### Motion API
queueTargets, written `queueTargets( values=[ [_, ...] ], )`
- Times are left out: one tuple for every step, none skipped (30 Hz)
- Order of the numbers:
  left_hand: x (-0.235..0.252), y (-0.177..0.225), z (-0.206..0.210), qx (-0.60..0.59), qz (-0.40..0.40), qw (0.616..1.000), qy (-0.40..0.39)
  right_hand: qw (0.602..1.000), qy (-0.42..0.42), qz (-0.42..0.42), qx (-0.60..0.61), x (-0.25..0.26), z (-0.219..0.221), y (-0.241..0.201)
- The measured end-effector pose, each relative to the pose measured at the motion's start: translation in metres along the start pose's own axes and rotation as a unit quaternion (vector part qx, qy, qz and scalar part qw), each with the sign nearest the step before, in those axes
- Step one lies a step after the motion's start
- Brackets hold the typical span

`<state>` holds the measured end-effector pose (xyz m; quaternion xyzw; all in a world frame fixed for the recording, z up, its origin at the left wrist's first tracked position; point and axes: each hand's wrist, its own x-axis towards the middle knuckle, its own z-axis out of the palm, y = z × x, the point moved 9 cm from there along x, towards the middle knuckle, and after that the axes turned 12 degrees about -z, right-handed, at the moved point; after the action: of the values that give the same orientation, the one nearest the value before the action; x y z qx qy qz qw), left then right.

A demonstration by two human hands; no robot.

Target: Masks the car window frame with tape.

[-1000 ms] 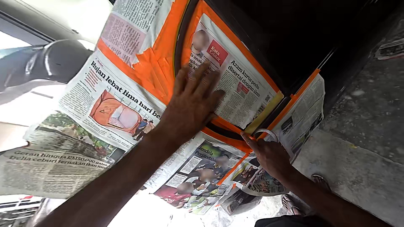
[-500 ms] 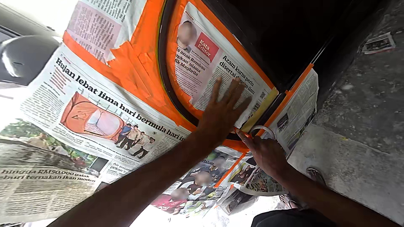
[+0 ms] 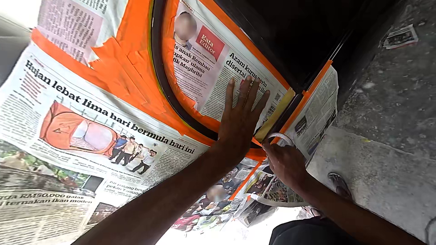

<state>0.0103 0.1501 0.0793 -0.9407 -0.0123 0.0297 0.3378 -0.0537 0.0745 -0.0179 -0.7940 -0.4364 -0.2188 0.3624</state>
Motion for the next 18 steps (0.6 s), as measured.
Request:
queueTargets(
  values=[
    [0.001,0.000,0.000,0.006,-0.004,1.000,-0.006,1.000,0.015,-0.002,0.005,0.000,-0.003,-0.002],
    [0.000,0.000,0.001,0.008,-0.006,1.000,-0.009,0.999,0.034,0.001,0.010,-0.001,-0.007,-0.004],
    [0.000,0.000,0.001,0.009,-0.006,1.000,-0.011,0.998,0.060,0.006,0.017,-0.003,-0.014,-0.006],
    [0.000,0.000,0.001,0.007,-0.006,1.000,-0.013,0.996,0.089,0.013,0.028,-0.006,-0.026,-0.007],
    [0.000,0.001,0.001,0.008,-0.007,1.000,-0.012,0.992,0.116,0.020,0.044,-0.009,-0.043,-0.006],
    [0.000,0.001,0.000,0.008,-0.008,1.000,-0.011,0.989,0.134,0.028,0.061,-0.013,-0.063,-0.003],
    [0.000,0.001,0.001,0.006,-0.007,1.000,-0.012,0.986,0.144,0.036,0.072,-0.018,-0.081,0.000],
    [0.000,0.003,0.002,0.004,-0.005,1.000,-0.010,0.985,0.148,0.043,0.072,-0.024,-0.096,0.005],
    [0.003,0.006,0.003,0.001,0.000,1.000,-0.001,0.985,0.151,0.047,0.064,-0.028,-0.107,0.012],
    [0.006,0.011,0.005,0.001,0.004,1.000,0.005,0.986,0.149,0.050,0.053,-0.032,-0.111,0.019],
    [0.011,0.016,0.007,0.002,0.008,1.000,0.009,0.987,0.144,0.054,0.045,-0.036,-0.112,0.027],
    [0.015,0.021,0.010,0.005,0.012,1.000,0.005,0.989,0.133,0.058,0.040,-0.040,-0.109,0.032],
    [0.019,0.028,0.013,0.011,0.017,1.000,-0.007,0.990,0.120,0.062,0.038,-0.044,-0.105,0.037],
    [0.024,0.034,0.017,0.012,0.023,1.000,-0.012,0.991,0.108,0.067,0.039,-0.048,-0.102,0.040],
    [0.028,0.040,0.020,0.009,0.031,0.999,-0.005,0.992,0.097,0.073,0.040,-0.053,-0.099,0.041],
    [0.029,0.046,0.022,-0.003,0.042,0.999,0.004,0.992,0.085,0.081,0.044,-0.058,-0.096,0.041],
    [0.028,0.052,0.018,-0.023,0.053,0.998,0.021,0.992,0.069,0.091,0.050,-0.063,-0.093,0.041],
    [0.021,0.057,0.007,-0.066,0.064,0.994,0.061,0.992,0.052,0.099,0.057,-0.066,-0.090,0.040]
  ],
)
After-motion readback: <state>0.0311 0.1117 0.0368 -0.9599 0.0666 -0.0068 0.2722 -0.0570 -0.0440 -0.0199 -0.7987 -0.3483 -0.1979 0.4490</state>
